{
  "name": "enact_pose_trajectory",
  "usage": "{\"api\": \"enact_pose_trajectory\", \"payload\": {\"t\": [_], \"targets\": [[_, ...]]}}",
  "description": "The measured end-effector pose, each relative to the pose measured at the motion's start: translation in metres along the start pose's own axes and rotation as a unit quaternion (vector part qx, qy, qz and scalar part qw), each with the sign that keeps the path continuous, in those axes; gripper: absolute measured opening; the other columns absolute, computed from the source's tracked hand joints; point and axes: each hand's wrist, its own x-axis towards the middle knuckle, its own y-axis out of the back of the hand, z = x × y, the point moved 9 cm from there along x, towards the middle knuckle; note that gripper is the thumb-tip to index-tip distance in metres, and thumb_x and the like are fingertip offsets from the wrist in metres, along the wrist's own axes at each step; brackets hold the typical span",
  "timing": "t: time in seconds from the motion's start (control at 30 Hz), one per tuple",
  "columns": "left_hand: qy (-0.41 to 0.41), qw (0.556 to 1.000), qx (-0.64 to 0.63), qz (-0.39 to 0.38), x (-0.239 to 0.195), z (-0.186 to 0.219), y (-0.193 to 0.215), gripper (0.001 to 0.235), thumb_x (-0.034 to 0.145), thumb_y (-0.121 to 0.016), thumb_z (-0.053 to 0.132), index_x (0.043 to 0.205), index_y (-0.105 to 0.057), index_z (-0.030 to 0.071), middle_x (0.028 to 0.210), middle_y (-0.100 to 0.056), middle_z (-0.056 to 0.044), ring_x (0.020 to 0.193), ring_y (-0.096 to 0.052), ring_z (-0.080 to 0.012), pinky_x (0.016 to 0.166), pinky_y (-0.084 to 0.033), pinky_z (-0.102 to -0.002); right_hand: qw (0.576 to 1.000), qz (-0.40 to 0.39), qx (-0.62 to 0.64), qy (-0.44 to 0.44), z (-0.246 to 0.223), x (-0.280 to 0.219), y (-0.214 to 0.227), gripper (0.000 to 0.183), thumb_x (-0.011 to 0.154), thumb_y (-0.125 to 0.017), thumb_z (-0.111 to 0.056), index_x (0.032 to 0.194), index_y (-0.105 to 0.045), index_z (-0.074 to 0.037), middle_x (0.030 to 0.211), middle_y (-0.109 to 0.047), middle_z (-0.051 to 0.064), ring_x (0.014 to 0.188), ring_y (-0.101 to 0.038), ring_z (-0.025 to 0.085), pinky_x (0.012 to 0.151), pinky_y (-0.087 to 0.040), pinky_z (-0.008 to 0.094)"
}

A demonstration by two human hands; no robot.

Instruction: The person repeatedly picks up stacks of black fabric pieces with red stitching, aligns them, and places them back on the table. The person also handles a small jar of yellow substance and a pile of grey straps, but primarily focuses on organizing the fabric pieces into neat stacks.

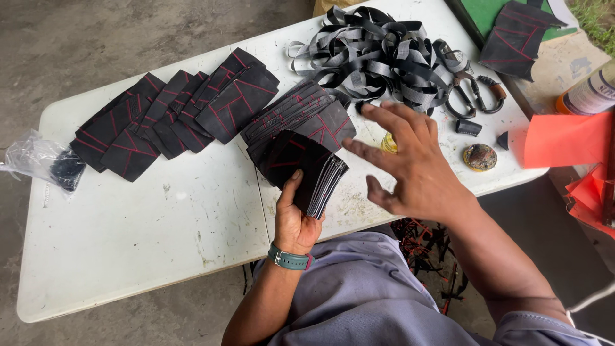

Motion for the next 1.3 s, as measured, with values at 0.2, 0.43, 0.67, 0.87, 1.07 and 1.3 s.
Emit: {"api": "enact_pose_trajectory", "payload": {"t": [0.2, 0.43, 0.67, 0.87, 1.07, 1.3], "targets": [[0.009, 1.0, -0.005, -0.015, 0.001, 0.0, 0.002, 0.019, 0.098, -0.066, 0.018, 0.111, -0.068, 0.004, 0.101, -0.076, -0.009, 0.081, -0.077, -0.0171, 0.062, -0.064, -0.024, 1.0, -0.005, -0.017, -0.015, -0.002, -0.01, -0.001, 0.066, 0.069, -0.074, -0.015, 0.134, -0.067, -0.025, 0.151, -0.047, 0.017, 0.139, -0.042, 0.043, 0.109, -0.036, 0.056], [0.037, 0.997, -0.029, -0.068, 0.002, -0.001, -0.008, 0.02, 0.102, -0.066, 0.021, 0.11, -0.069, 0.004, 0.098, -0.076, -0.01, 0.074, -0.076, -0.0173, 0.054, -0.062, -0.024, 0.999, 0.009, -0.037, -0.039, 0.002, -0.018, 0.005, 0.061, 0.072, -0.076, -0.017, 0.132, -0.068, -0.023, 0.151, -0.048, 0.017, 0.14, -0.043, 0.042, 0.112, -0.036, 0.056], [0.039, 0.998, -0.051, 0.008, -0.001, -0.002, 0.005, 0.018, 0.101, -0.062, 0.021, 0.108, -0.067, 0.005, 0.098, -0.075, -0.009, 0.078, -0.076, -0.0175, 0.063, -0.065, -0.026, 0.999, 0.006, -0.039, -0.021, -0.005, -0.031, -0.006, 0.065, 0.066, -0.075, -0.017, 0.131, -0.071, -0.025, 0.147, -0.047, 0.02, 0.134, -0.045, 0.045, 0.107, -0.036, 0.059], [0.061, 0.989, -0.061, -0.12, -0.001, -0.006, -0.022, 0.019, 0.104, -0.068, 0.018, 0.112, -0.069, 0.001, 0.102, -0.076, -0.012, 0.081, -0.076, -0.0197, 0.065, -0.064, -0.027, 0.999, 0.03, -0.025, -0.004, -0.003, -0.028, -0.007, 0.06, 0.071, -0.076, -0.018, 0.131, -0.069, -0.022, 0.146, -0.046, 0.021, 0.135, -0.044, 0.044, 0.108, -0.036, 0.058], [-0.08, 0.981, 0.174, -0.027, -0.01, 0.028, 0.005, 0.03, 0.088, -0.075, 0.009, 0.117, -0.068, 0.005, 0.108, -0.074, -0.006, 0.098, -0.073, -0.0172, 0.09, -0.06, -0.034, 0.993, 0.058, 0.054, -0.087, 0.03, -0.037, 0.002, 0.063, 0.073, -0.074, -0.012, 0.135, -0.065, -0.015, 0.148, -0.049, 0.021, 0.136, -0.05, 0.037, 0.112, -0.042, 0.051], [-0.187, 0.84, 0.502, -0.085, -0.062, 0.14, 0.03, 0.036, 0.087, -0.079, 0.002, 0.121, -0.067, -0.003, 0.112, -0.073, -0.009, 0.102, -0.069, -0.016, 0.093, -0.057, -0.031, 0.983, 0.047, 0.128, -0.12, 0.027, -0.059, -0.03, 0.077, 0.073, -0.074, -0.003, 0.147, -0.051, -0.006, 0.137, -0.056, 0.02, 0.117, -0.065, 0.031, 0.1, -0.051, 0.041]]}}
